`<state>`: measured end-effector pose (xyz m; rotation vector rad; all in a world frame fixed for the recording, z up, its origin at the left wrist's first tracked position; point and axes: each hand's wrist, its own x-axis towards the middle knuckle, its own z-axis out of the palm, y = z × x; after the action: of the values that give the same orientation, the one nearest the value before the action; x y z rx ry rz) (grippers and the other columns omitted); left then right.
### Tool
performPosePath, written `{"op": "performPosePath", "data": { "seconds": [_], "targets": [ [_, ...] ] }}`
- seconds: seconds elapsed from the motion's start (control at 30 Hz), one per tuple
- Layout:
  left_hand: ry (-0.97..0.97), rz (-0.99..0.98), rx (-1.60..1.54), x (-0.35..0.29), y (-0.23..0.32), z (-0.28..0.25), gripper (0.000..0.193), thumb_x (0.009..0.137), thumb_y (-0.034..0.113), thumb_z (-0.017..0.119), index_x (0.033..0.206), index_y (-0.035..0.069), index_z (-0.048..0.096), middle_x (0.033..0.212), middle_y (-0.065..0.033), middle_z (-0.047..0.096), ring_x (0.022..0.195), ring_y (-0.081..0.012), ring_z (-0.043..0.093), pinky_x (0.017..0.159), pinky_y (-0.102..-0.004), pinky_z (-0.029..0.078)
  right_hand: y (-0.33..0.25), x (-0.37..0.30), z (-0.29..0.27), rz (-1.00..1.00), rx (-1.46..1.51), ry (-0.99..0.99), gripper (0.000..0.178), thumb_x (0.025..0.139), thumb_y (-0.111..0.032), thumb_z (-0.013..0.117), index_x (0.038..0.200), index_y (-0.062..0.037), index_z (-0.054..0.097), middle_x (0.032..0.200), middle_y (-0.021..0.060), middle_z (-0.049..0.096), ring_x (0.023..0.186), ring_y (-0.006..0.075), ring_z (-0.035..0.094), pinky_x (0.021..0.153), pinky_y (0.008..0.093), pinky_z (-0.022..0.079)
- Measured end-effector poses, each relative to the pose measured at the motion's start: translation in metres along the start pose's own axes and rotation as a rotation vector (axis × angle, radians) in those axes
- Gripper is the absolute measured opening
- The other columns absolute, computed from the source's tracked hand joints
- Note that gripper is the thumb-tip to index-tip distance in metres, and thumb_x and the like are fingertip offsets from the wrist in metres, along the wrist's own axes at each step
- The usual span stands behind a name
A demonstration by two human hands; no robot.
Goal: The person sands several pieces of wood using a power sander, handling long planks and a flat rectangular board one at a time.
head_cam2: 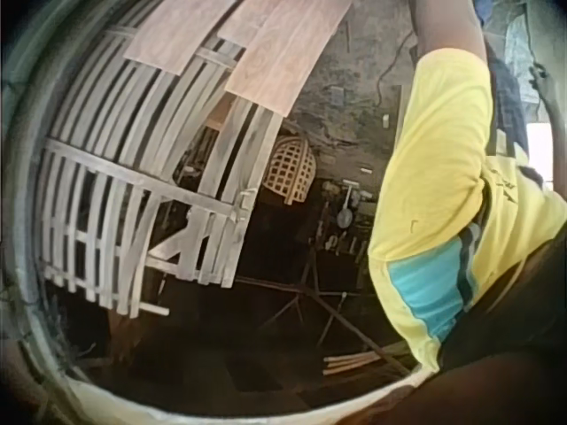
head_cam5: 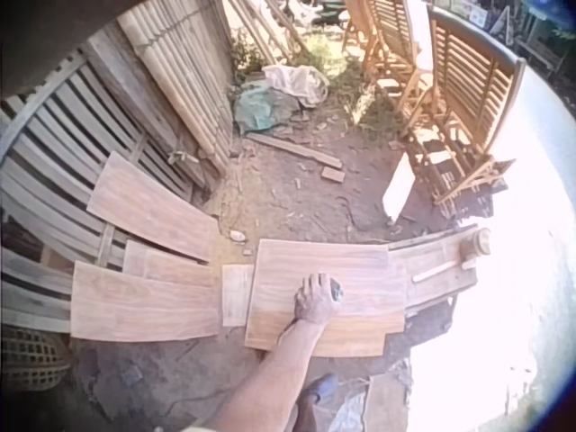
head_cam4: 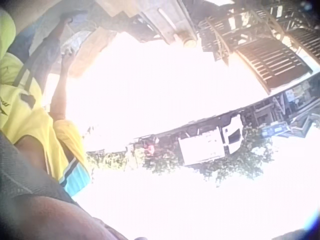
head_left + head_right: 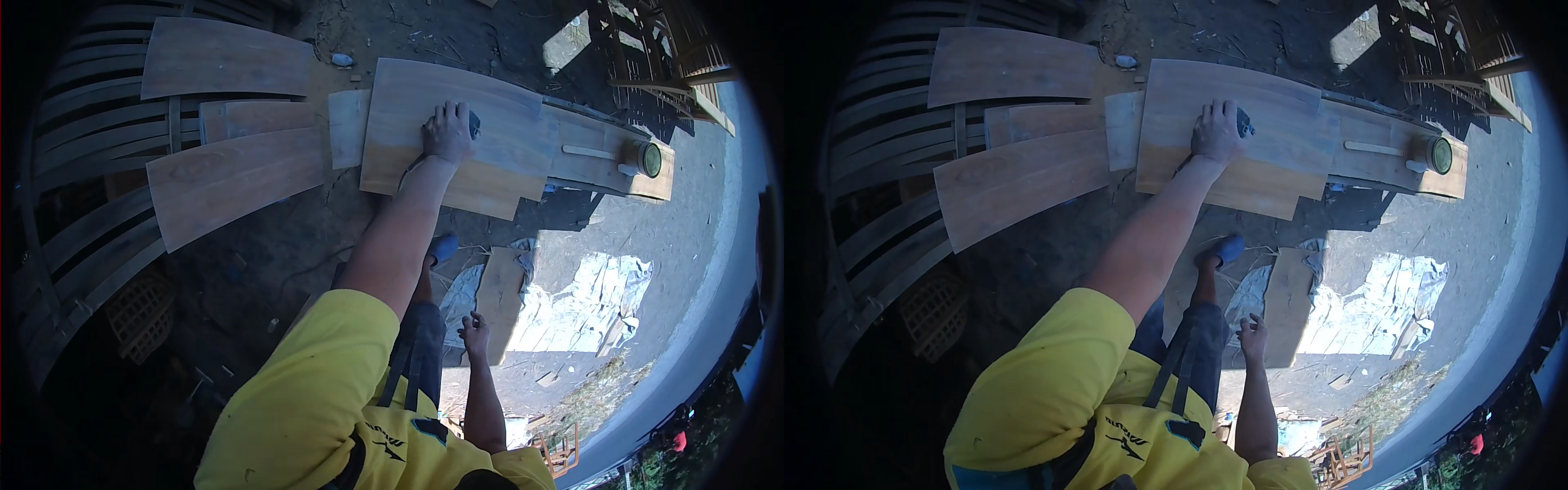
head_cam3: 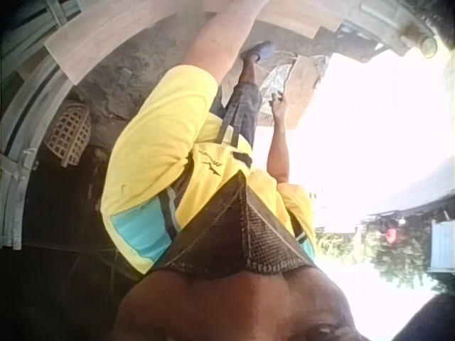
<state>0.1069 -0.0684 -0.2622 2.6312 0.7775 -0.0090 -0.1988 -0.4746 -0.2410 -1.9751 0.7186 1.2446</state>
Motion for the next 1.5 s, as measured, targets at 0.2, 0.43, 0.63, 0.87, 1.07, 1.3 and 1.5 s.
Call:
{"op": "performPosePath", "data": {
  "seconds": [0.2,0.43,0.63,0.87,1.07,1.3,1.5],
  "targets": [
    [-0.021,0.014,-0.009,0.001,-0.024,-0.009,0.061,0.079,0.036,0.085,0.125,0.008,0.056,0.123,-0.0158,0.06,0.121,-0.0384,0.062,0.098,-0.0513,0.057,-0.03,-0.007,-0.007,0.011,0.021,0.053,0.053,0.103,-0.026,0.072,0.146,0.0018,0.059,0.102,0.0184,0.073,0.075,0.0235,0.077,0.064,0.0344,0.06],
    [0.147,-0.106,0.116,0.014,-0.139,-0.059,0.055,0.083,0.039,0.082,0.122,0.01,0.058,0.122,-0.0148,0.062,0.118,-0.0377,0.065,0.092,-0.0536,0.059,-0.037,0.014,0.03,-0.067,0.041,-0.033,0.053,0.102,-0.025,0.071,0.146,0.0019,0.059,0.105,0.0198,0.075,0.078,0.0233,0.077,0.067,0.0345,0.062],
    [0.102,-0.199,0.079,0.001,-0.132,-0.059,0.06,0.078,0.037,0.086,0.125,0.009,0.058,0.125,-0.0156,0.062,0.121,-0.0385,0.063,0.095,-0.052,0.058,0.01,0.02,0.043,-0.2,-0.11,-0.058,0.053,0.1,-0.024,0.072,0.144,0.0027,0.06,0.098,0.0168,0.077,0.077,0.0204,0.076,0.069,0.0343,0.061],
    [-0.087,0.242,0.086,0.015,-0.03,-0.018,0.065,0.077,0.034,0.087,0.131,0.01,0.058,0.126,-0.0143,0.061,0.124,-0.0365,0.062,0.096,-0.0526,0.059,0.069,0.027,0.013,-0.071,-0.064,0.047,0.052,0.1,-0.024,0.072,0.145,0.001,0.061,0.092,0.0141,0.076,0.075,0.0191,0.076,0.064,0.0325,0.059],
    [-0.235,0.411,0.124,0.022,0.062,0.015,0.065,0.078,0.035,0.086,0.134,0.013,0.06,0.128,-0.0121,0.061,0.124,-0.0343,0.063,0.096,-0.0511,0.06,0.044,0.009,0.001,0.076,0.208,0.047,0.05,0.102,-0.023,0.071,0.145,-0.0006,0.061,0.099,0.0162,0.075,0.076,0.0196,0.076,0.063,0.0324,0.06],
    [-0.223,0.653,0.023,0.023,0.179,0.086,0.062,0.08,0.036,0.084,0.132,0.011,0.061,0.13,-0.013,0.063,0.125,-0.0335,0.063,0.098,-0.0498,0.06,0.038,0.002,0.014,0.099,0.322,0.075,0.05,0.103,-0.023,0.071,0.146,0.0001,0.059,0.1,0.0157,0.075,0.077,0.0203,0.077,0.065,0.0326,0.062],
    [-0.209,0.595,0.025,0.023,0.196,0.091,0.06,0.082,0.036,0.083,0.129,0.008,0.061,0.132,-0.015,0.062,0.127,-0.0347,0.062,0.1,-0.0488,0.059,0.042,-0.004,0.014,0.109,0.344,0.088,0.049,0.103,-0.021,0.071,0.144,0.0025,0.059,0.102,0.0158,0.073,0.076,0.022,0.077,0.063,0.0325,0.062]
  ]
}}
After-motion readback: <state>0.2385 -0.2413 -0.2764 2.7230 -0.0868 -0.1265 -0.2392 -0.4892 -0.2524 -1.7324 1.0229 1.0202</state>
